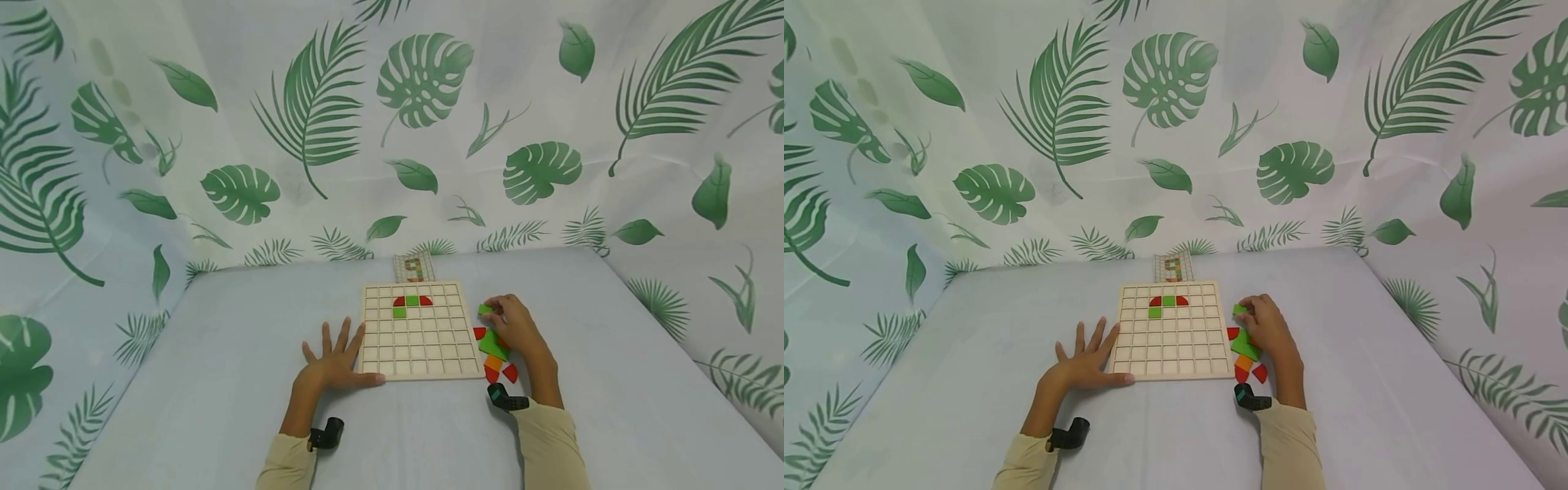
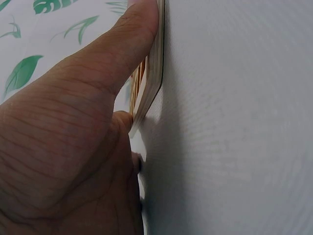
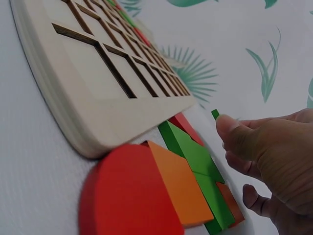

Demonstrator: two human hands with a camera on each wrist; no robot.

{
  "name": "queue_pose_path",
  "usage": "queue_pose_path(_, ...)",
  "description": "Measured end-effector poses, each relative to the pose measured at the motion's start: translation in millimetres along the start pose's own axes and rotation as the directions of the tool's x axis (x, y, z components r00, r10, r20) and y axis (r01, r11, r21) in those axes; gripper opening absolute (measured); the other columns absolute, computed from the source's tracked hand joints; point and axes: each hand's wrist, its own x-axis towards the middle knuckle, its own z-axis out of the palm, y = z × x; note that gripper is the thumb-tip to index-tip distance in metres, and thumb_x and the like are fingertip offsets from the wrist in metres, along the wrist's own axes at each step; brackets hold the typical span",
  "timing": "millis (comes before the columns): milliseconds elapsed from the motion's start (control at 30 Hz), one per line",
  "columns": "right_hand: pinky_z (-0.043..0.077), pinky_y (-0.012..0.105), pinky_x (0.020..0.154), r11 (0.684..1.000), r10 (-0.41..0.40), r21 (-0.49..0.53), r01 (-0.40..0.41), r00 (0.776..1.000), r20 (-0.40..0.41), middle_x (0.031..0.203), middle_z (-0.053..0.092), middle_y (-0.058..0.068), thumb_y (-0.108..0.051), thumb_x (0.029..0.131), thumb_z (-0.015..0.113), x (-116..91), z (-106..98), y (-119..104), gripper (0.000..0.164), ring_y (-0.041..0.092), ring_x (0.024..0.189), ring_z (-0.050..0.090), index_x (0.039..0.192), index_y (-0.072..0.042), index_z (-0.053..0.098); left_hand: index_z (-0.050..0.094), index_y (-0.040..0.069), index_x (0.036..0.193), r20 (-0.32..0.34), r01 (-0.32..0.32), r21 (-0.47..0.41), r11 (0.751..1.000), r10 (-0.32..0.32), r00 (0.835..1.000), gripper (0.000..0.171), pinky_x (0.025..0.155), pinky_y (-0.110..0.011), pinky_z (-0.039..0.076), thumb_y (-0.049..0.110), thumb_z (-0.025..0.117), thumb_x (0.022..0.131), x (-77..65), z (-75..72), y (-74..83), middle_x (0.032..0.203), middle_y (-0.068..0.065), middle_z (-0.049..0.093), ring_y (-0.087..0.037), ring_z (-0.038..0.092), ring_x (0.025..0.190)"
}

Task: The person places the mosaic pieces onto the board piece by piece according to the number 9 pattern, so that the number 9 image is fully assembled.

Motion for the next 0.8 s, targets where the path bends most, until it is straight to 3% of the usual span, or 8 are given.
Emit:
queue_pose_path(400, 0.053, 0.049, 0.089, 0.989, -0.138, 0.056, 0.136, 0.990, 0.033, 0.108, 0.059, 0.019, -0.008, 0.092, 0.066, 6, 6, -10, 0.026, 0.033, 0.099, 0.060, 0.115, 0.004, 0.061, 0.009, 0.021, 0.159, -0.007, -0.013, -0.010, 1.000, 0.013, 1.000, 0.110, 0.103, -0.081, -0.005, 0.072, 0.064, 0.078, -0.8, -2.1, -1.3, 0.166, -0.012, -0.006, -0.049, -0.017, 0.147)
queue_pose_path(800, 0.053, 0.046, 0.086, 0.983, -0.167, 0.083, 0.161, 0.983, 0.070, 0.111, 0.058, 0.018, -0.009, 0.092, 0.067, 12, 19, -20, 0.025, 0.032, 0.100, 0.059, 0.115, 0.002, 0.062, 0.008, 0.022, 0.159, 0.001, -0.002, 0.006, 1.000, 0.002, 1.000, 0.111, 0.104, -0.080, -0.004, 0.075, 0.062, 0.077, 1.8, 2.1, -2.5, 0.166, -0.011, -0.006, -0.048, -0.017, 0.147)
